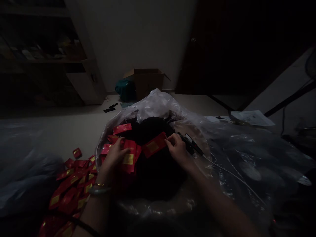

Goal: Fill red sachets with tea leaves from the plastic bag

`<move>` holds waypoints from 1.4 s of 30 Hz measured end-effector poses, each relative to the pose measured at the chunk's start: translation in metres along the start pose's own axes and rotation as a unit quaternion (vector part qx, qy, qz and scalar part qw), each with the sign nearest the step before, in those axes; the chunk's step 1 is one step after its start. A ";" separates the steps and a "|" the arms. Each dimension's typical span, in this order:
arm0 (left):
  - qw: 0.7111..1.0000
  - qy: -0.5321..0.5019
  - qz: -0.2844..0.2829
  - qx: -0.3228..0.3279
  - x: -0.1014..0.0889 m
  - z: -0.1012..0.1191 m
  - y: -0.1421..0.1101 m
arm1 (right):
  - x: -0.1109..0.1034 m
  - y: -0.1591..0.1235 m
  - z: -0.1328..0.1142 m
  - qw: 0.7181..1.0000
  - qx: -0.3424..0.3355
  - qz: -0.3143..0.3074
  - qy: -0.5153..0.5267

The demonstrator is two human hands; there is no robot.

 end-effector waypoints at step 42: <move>0.908 0.173 0.012 0.382 0.070 0.074 -0.023 | 0.007 -0.020 -0.014 0.869 0.193 -0.373 0.262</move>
Point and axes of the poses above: each hand's wrist, its own y-axis towards the middle knuckle, its own x-axis out of the palm, z = x × y, the point moved 1 cm from there along y, towards the middle knuckle, and after that the axes turned 13 degrees about x, right-handed, at the moved point
